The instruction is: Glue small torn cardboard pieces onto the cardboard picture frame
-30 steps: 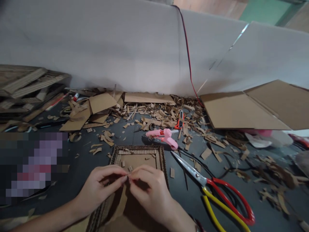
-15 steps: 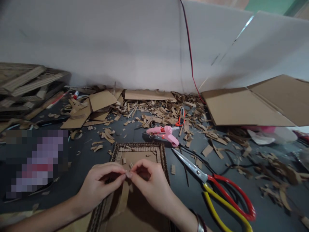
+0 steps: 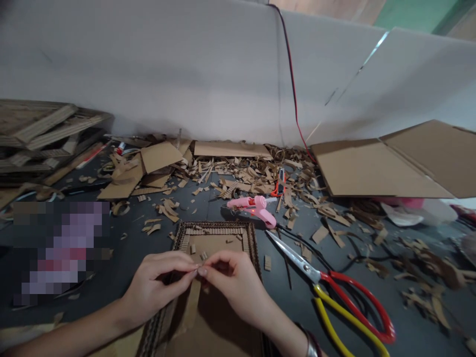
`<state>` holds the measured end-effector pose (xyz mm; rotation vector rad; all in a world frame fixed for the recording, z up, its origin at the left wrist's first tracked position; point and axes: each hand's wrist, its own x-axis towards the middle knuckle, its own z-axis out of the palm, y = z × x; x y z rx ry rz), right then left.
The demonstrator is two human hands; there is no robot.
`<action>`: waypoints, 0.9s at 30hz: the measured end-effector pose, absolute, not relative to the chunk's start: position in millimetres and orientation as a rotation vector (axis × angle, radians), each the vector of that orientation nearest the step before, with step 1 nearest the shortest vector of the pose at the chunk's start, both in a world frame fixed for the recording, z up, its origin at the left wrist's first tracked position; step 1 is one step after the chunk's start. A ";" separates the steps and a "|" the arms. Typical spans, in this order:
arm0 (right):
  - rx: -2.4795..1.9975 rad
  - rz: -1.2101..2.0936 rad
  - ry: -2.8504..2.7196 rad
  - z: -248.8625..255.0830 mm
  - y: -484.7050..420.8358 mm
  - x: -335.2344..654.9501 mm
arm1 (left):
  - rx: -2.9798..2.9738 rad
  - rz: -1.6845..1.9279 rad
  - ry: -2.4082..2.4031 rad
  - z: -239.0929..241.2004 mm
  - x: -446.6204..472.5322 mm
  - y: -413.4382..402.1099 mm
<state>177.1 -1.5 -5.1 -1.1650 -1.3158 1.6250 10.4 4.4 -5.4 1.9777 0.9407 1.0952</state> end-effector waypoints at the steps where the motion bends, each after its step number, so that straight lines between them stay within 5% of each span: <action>1: -1.154 1.663 -1.293 -5.2 -1.3 177.5 | 1.983 1.101 0.929 -5.5 10.1 4.3; 27: -1.120 1.718 -1.331 -5.6 -5.9 177.9 | 2.032 1.026 0.962 -9.4 7.2 2.6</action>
